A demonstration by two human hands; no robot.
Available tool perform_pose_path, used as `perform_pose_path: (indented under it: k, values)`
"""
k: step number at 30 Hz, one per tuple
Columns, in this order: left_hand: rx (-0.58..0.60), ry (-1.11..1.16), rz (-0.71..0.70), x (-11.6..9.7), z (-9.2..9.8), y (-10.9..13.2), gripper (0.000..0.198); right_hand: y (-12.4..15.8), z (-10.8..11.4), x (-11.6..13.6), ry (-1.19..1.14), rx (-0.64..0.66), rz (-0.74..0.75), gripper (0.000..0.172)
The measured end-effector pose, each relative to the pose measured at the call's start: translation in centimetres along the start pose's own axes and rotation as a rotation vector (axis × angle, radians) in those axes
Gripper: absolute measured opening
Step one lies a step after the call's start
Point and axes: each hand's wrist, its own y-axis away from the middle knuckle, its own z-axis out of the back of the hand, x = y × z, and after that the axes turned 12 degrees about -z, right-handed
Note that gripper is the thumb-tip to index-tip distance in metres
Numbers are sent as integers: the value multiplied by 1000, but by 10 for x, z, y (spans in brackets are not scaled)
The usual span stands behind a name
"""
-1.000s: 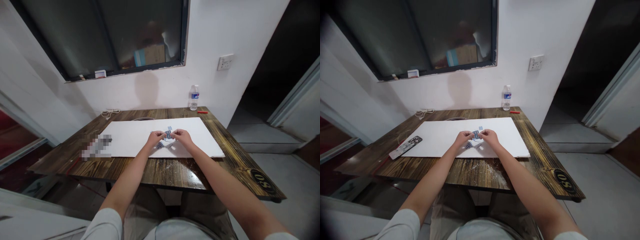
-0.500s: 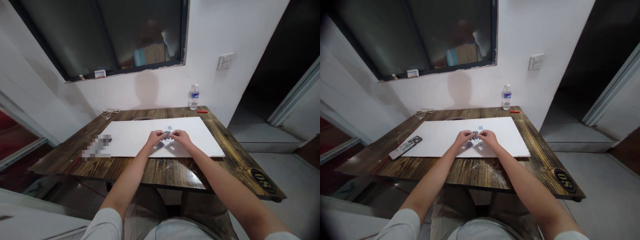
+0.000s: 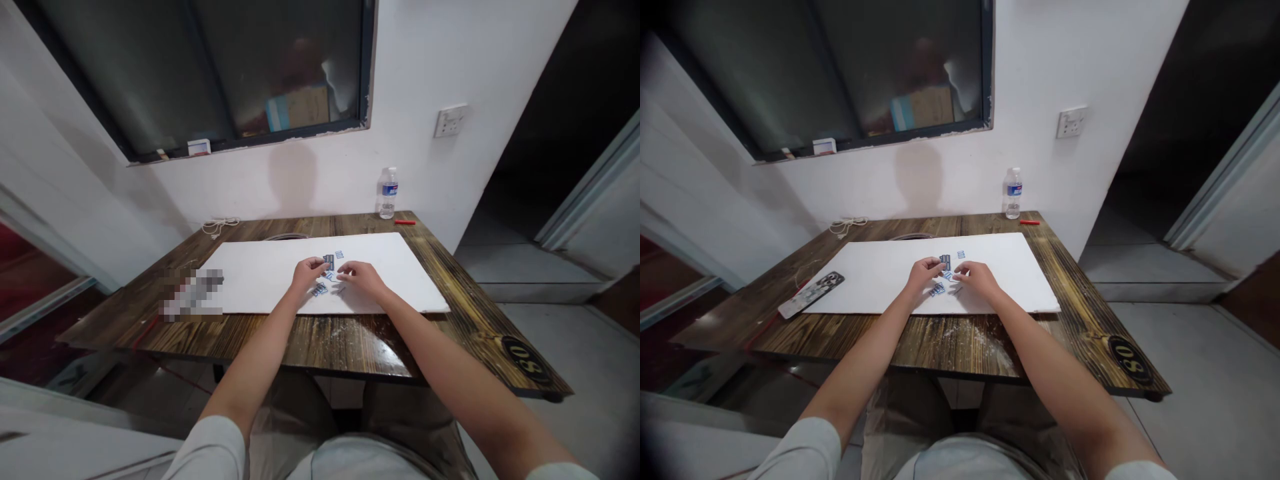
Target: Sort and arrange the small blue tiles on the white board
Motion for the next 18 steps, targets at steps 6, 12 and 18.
perform_pose_path:
  k: [6, 12, 18]
  values:
    - [-95, 20, 44, 4, 2, -3, 31, 8, 1, 5, 443, 110, 195, 29]
    - [-102, 30, 48, 6, 1, -3, 28, 12, 3, 11, 559, 126, 257, 17]
    - [-102, 42, 57, 5, -1, -2, 27, 16, 3, 18, 623, 166, 336, 23]
